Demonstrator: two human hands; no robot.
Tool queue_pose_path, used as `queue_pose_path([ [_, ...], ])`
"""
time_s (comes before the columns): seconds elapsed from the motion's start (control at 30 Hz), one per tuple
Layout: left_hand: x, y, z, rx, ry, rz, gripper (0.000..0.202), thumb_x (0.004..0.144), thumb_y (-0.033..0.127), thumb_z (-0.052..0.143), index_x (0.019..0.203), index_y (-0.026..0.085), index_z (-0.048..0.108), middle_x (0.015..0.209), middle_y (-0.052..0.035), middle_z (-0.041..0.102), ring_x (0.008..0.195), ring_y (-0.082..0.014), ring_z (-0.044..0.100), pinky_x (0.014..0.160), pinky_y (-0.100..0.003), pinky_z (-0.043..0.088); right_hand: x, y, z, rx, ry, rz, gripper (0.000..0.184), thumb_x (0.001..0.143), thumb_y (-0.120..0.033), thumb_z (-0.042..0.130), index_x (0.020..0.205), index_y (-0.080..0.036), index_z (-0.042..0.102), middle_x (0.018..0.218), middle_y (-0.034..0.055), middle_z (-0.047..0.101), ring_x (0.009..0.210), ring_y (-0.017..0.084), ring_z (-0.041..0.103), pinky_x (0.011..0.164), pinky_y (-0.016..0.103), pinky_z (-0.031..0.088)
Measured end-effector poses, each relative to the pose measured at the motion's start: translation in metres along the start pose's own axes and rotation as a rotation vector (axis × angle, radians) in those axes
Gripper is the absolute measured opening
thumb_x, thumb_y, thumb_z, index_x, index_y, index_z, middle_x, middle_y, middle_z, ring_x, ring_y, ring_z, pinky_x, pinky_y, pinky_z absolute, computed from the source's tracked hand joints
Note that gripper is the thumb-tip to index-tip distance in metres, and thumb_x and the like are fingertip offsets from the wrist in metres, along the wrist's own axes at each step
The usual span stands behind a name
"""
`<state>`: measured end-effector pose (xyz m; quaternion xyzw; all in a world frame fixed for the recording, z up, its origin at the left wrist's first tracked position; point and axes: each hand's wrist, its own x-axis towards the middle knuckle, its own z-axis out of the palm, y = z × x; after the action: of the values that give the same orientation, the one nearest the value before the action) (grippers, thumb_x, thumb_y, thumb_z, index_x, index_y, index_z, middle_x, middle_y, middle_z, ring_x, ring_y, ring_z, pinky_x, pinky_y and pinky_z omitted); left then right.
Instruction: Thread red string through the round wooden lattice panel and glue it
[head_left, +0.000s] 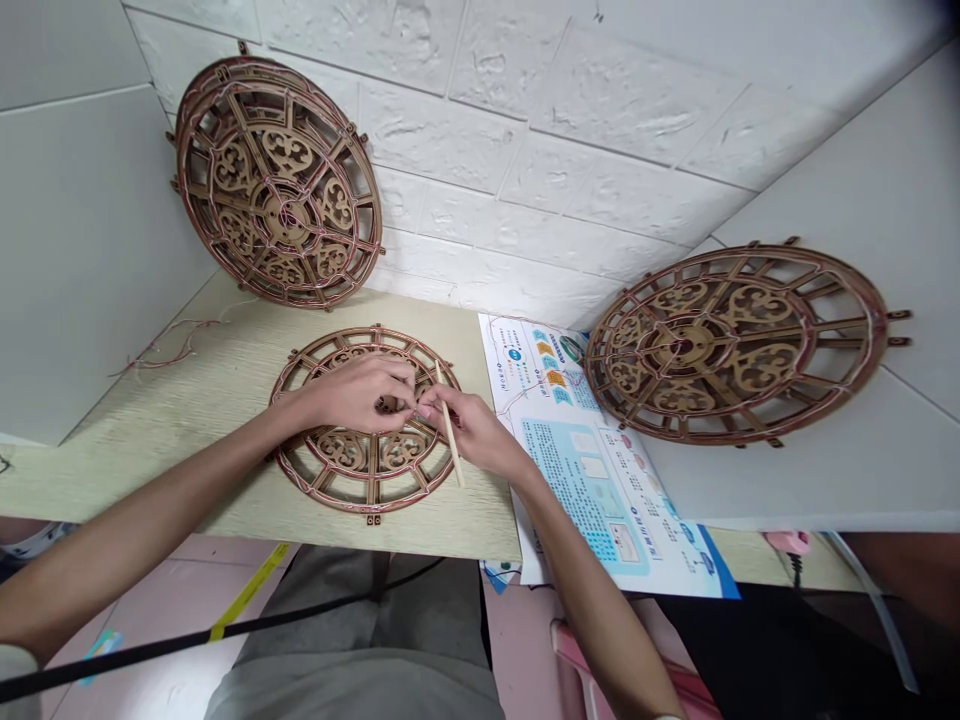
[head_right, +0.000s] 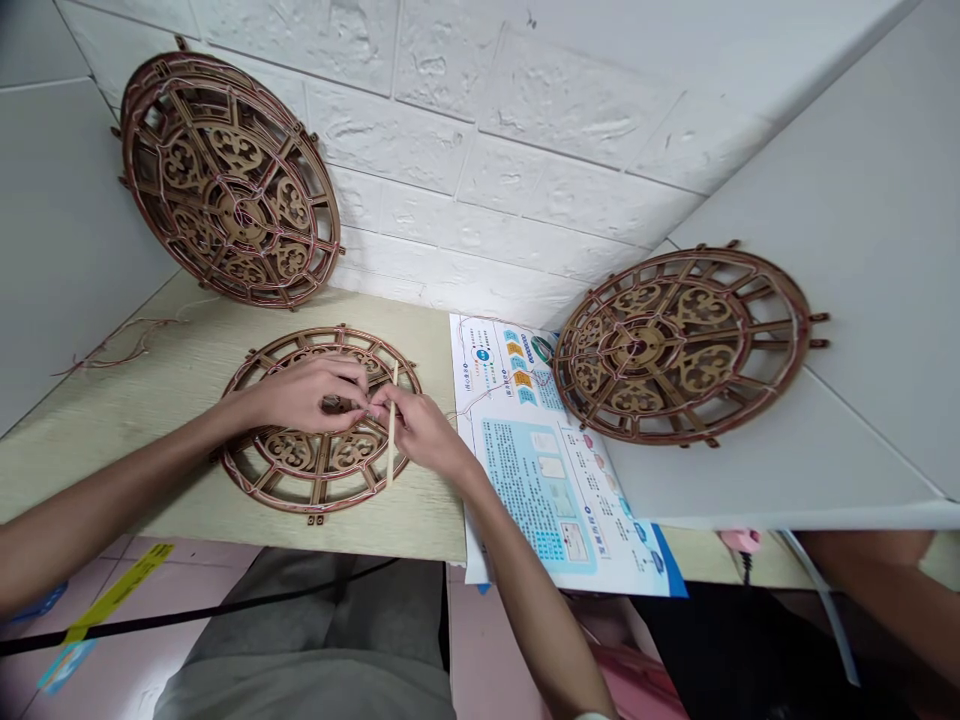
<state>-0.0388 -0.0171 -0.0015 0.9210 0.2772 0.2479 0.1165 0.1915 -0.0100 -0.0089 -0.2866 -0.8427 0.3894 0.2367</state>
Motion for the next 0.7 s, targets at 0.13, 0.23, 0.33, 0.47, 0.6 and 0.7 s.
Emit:
queue_pose_path([
  [0.13, -0.002, -0.007, -0.006, -0.033, -0.046, -0.116, 0.036, 0.103, 0.034, 0.045, 0.094, 0.016, 0.075, 0.098, -0.0075, 0.065, 0.095, -0.0196, 0.059, 0.089, -0.033, 0.041, 0.000, 0.001, -0.002, 0.006, -0.026, 0.022, 0.032, 0.101, -0.045, 0.050, 0.090, -0.016, 0.056, 0.081, 0.0029, 0.060, 0.070, 0.014, 0.051, 0.067, 0.026, 0.037],
  [0.23, -0.005, -0.011, -0.005, 0.100, -0.016, -0.321, 0.041, 0.105, 0.037, 0.040, 0.121, 0.015, 0.071, 0.120, -0.0132, 0.062, 0.116, -0.0272, 0.054, 0.104, -0.041, 0.040, 0.000, 0.002, -0.004, 0.005, -0.048, 0.030, 0.034, 0.101, -0.047, 0.049, 0.089, -0.016, 0.056, 0.078, 0.0020, 0.057, 0.068, 0.014, 0.048, 0.067, 0.026, 0.037],
  [0.33, -0.007, -0.008, 0.002, 0.252, -0.132, -0.529, 0.056, 0.104, 0.040, 0.043, 0.150, 0.009, 0.051, 0.147, -0.0224, 0.046, 0.141, -0.0392, 0.036, 0.116, -0.056, 0.031, 0.000, 0.002, -0.006, -0.001, -0.061, 0.029, 0.036, 0.101, -0.049, 0.047, 0.090, -0.016, 0.057, 0.076, 0.0014, 0.056, 0.067, 0.014, 0.047, 0.067, 0.026, 0.036],
  [0.47, -0.007, 0.001, 0.009, 0.305, -0.318, -0.679, 0.075, 0.107, 0.054, 0.030, 0.161, 0.002, 0.028, 0.167, -0.0248, 0.018, 0.157, -0.0398, 0.010, 0.124, -0.063, 0.012, 0.004, -0.002, -0.008, -0.070, -0.092, 0.016, 0.032, 0.101, -0.047, 0.049, 0.090, -0.018, 0.056, 0.072, 0.0004, 0.055, 0.066, 0.014, 0.048, 0.066, 0.026, 0.035],
  [0.6, -0.008, -0.004, 0.007, 0.249, -0.421, -0.602, 0.075, 0.108, 0.053, 0.022, 0.166, 0.007, 0.014, 0.172, -0.0136, 0.007, 0.160, -0.0311, -0.005, 0.128, -0.055, 0.005, 0.011, -0.003, -0.009, -0.095, -0.165, -0.025, 0.032, 0.102, -0.046, 0.048, 0.089, -0.018, 0.055, 0.073, 0.0011, 0.057, 0.064, 0.014, 0.047, 0.066, 0.026, 0.036],
  [0.7, -0.011, -0.013, 0.005, 0.236, -0.387, -0.490, 0.068, 0.107, 0.053, 0.027, 0.166, 0.020, 0.024, 0.173, -0.0044, 0.006, 0.159, -0.0348, -0.009, 0.128, -0.059, 0.007, 0.015, 0.000, -0.004, -0.084, -0.193, -0.024, 0.032, 0.102, -0.045, 0.047, 0.090, -0.017, 0.056, 0.076, 0.0020, 0.059, 0.063, 0.014, 0.048, 0.065, 0.026, 0.036],
])
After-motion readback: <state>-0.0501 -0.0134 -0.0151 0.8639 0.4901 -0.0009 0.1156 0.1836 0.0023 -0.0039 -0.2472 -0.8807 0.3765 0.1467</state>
